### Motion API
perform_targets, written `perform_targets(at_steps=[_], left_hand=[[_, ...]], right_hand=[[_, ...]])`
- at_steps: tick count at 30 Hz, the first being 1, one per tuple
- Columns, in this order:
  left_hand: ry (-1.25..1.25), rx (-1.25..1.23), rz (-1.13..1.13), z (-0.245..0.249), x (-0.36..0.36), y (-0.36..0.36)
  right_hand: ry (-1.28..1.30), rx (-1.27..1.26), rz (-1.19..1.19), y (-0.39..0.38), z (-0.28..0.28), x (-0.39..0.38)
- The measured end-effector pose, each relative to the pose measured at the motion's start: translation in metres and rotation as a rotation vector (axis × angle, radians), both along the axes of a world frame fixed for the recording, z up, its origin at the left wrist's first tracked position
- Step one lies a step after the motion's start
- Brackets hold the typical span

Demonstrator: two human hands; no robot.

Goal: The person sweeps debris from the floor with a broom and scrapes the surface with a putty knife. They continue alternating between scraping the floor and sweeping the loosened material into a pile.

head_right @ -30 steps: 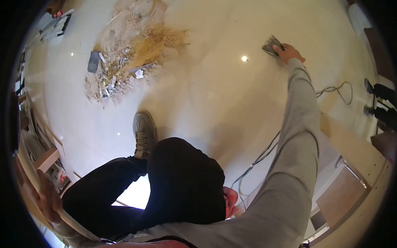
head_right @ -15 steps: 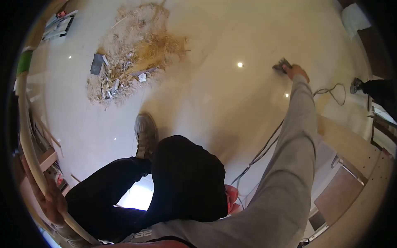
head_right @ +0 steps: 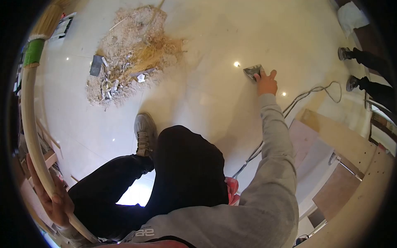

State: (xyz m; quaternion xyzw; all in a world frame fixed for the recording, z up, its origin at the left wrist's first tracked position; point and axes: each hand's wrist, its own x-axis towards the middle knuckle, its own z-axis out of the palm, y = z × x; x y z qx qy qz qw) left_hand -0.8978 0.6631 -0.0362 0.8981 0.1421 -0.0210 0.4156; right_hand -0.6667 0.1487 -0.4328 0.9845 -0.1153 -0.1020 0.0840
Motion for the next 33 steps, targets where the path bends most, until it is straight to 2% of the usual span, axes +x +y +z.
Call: perform_targets(at_steps=[2, 5, 6, 8, 11, 12, 13, 14, 15, 16, 18, 22, 25, 28, 31, 33], left_hand=[[-0.059, 0.098, 0.056, 0.000, 0.003, -0.005], [-0.075, 0.135, 0.051, 0.009, 0.004, -0.004], [0.006, -0.044, -0.026, 0.014, 0.002, 0.001], [0.090, -0.232, -0.098, 0.022, -0.003, 0.007], [0.263, -0.162, 0.000, 0.022, -0.008, 0.002], [0.081, -0.006, 0.079, 0.012, 0.001, -0.014], [-0.008, 0.070, 0.118, 0.009, 0.004, -0.018], [-0.094, 0.150, 0.160, 0.006, 0.007, -0.021], [-0.084, 0.124, 0.118, 0.006, 0.007, -0.020], [-0.078, 0.110, 0.097, 0.006, 0.006, -0.016], [-0.062, 0.114, 0.059, 0.004, 0.000, -0.005], [-0.069, 0.168, 0.081, 0.003, 0.003, -0.008], [-0.073, 0.160, 0.060, 0.003, 0.007, -0.009], [-0.043, 0.108, -0.002, 0.002, 0.004, 0.002], [0.042, 0.131, 0.020, 0.002, 0.002, 0.009], [0.095, 0.139, 0.038, 0.003, 0.007, 0.008]], right_hand=[[0.002, 0.107, 0.003, 0.010, 0.002, -0.001], [-0.099, 0.034, -0.117, -0.019, -0.031, 0.029], [-0.098, 0.039, -0.116, -0.016, -0.030, 0.033], [-0.110, 0.053, -0.118, -0.011, -0.010, 0.041], [-0.152, 0.092, -0.094, 0.002, 0.003, 0.026], [-0.173, 0.114, -0.049, 0.004, 0.005, 0.023], [-0.173, 0.113, -0.046, 0.006, 0.008, 0.019], [-0.120, 0.146, 0.054, 0.008, 0.011, 0.016], [-0.068, 0.179, 0.155, 0.009, 0.013, 0.016], [-0.066, 0.178, 0.156, 0.009, 0.012, 0.017], [0.131, 0.219, 0.154, 0.007, 0.011, 0.024], [0.027, 0.272, 0.093, 0.004, -0.005, 0.028], [0.014, 0.175, 0.094, 0.011, -0.005, 0.025], [0.032, 0.153, 0.198, -0.005, -0.021, 0.036], [0.116, 0.049, 0.100, -0.004, -0.022, 0.073], [0.381, 0.163, -0.130, 0.014, 0.013, 0.090]])
